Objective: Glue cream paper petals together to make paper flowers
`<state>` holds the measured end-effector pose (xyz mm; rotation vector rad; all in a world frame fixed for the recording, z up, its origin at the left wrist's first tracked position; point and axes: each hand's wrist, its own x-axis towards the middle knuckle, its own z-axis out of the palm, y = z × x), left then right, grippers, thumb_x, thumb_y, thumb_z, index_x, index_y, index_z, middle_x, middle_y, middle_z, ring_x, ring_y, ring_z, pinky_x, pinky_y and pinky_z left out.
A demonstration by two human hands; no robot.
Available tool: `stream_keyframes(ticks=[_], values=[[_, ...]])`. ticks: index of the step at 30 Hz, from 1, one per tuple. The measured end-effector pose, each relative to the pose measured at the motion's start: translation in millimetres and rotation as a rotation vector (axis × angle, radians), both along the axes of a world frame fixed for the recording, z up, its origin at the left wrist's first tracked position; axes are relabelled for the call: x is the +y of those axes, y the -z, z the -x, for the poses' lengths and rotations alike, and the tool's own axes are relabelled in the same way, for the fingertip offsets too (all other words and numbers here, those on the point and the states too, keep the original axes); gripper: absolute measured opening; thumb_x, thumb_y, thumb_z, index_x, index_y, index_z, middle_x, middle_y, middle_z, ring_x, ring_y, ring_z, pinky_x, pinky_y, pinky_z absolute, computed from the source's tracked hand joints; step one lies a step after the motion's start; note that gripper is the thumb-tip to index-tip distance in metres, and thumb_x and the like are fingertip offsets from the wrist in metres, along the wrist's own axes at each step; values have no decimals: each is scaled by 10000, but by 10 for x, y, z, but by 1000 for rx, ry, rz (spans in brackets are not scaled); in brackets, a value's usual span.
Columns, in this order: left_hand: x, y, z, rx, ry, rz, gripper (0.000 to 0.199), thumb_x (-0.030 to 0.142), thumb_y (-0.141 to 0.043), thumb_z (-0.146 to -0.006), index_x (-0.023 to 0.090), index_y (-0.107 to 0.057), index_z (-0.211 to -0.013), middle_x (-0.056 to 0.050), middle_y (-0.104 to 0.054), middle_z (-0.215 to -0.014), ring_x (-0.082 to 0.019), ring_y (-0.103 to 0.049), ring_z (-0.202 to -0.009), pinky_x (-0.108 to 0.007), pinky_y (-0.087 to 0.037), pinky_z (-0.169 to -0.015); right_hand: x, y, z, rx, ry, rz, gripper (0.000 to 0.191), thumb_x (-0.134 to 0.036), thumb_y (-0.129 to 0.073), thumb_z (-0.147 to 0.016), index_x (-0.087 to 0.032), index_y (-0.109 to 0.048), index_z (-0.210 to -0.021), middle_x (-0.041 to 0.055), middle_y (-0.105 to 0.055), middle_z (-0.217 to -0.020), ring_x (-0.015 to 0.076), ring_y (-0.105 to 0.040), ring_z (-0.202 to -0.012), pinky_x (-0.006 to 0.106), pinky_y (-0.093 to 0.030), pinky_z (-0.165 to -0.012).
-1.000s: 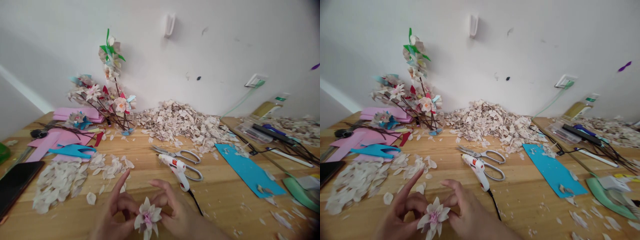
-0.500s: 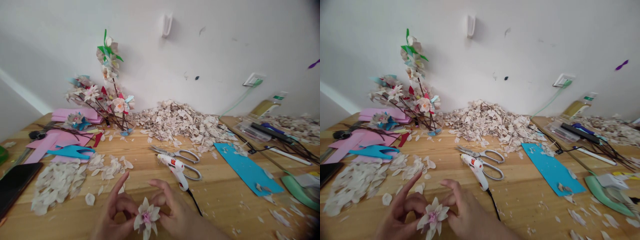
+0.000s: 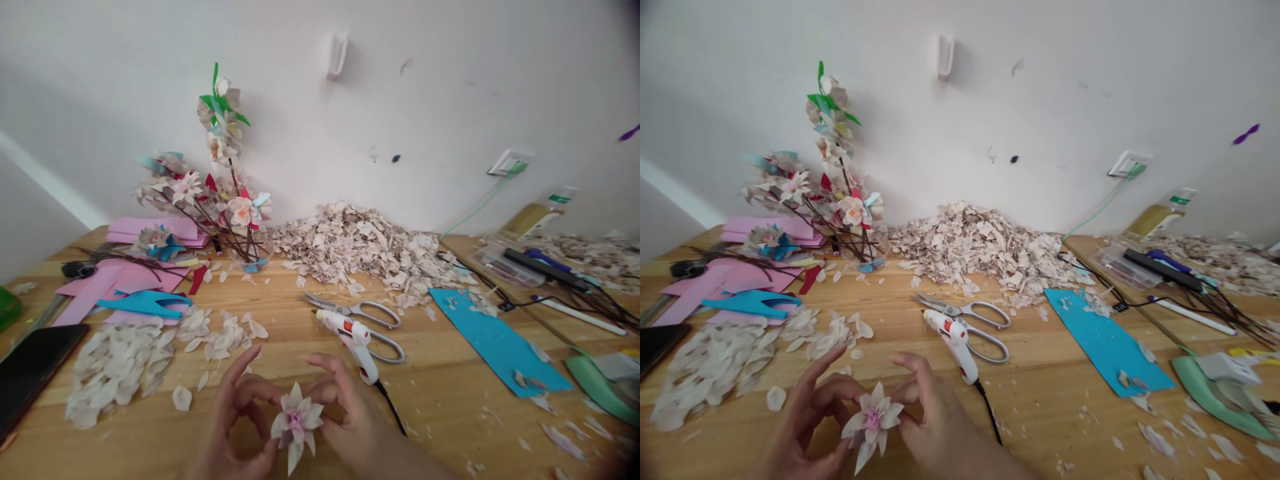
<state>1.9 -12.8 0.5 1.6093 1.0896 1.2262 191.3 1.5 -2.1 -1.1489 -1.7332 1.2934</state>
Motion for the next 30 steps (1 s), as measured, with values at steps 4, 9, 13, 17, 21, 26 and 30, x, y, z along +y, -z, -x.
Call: stream_keyframes(ticks=[4,9,13,17,21,26,30], values=[[2,-69,4,-5,15,-127,727,105,-556,-728,375,-252,-1330,29,-663,-780,-121,-612,-601,-205,-527,-546,0,-24,2,-15,7,23,593,-28,-517,-697,-261,-399,-1229,6,-706,-911,173,-651,-897,352,-475,-852],[12,-116,-39,58,-51,-158,732,47,-555,-706,389,-293,-1298,33,-672,-762,-129,-623,-623,-203,-530,-544,8,-35,13,-27,39,40,603,-28,-522,-694,-249,-380,-1236,12,-707,-917,180,-648,-916,356,-476,-847],[25,-100,-31,73,-56,-198,755,32,-537,-698,376,-270,-1315,33,-665,-741,-134,-627,-631,-209,-531,-550,8,-27,23,-38,48,57,612,-28,-525,-683,-255,-382,-1233,5,-705,-901,179,-649,-902,357,-473,-847],[31,-60,-13,78,-49,-198,752,39,-525,-706,388,-266,-1320,44,-669,-754,-129,-617,-643,-217,-523,-577,11,-49,34,-41,56,72,631,-13,-510,-667,-258,-380,-1234,-6,-707,-881,174,-653,-885,353,-472,-845],[-9,-43,-55,6,-118,-148,657,90,-533,-740,392,-326,-1285,58,-662,-733,-130,-600,-635,-236,-499,-603,8,-63,30,-57,60,63,646,-2,-508,-654,-259,-382,-1233,-7,-705,-876,174,-648,-895,364,-461,-864],[-60,-61,-30,-82,-188,-110,536,172,-537,-782,369,-361,-1249,44,-641,-752,-148,-594,-668,-284,-485,-682,5,-29,22,-32,68,57,637,-6,-506,-662,-266,-382,-1230,-7,-696,-892,175,-645,-905,371,-461,-873],[-28,-34,42,-41,-162,-19,512,201,-554,-788,372,-367,-1232,4,-619,-928,-145,-599,-717,-273,-506,-676,12,-6,23,-11,79,62,633,-9,-508,-669,-275,-378,-1229,-6,-690,-893,178,-653,-893,368,-475,-852]])
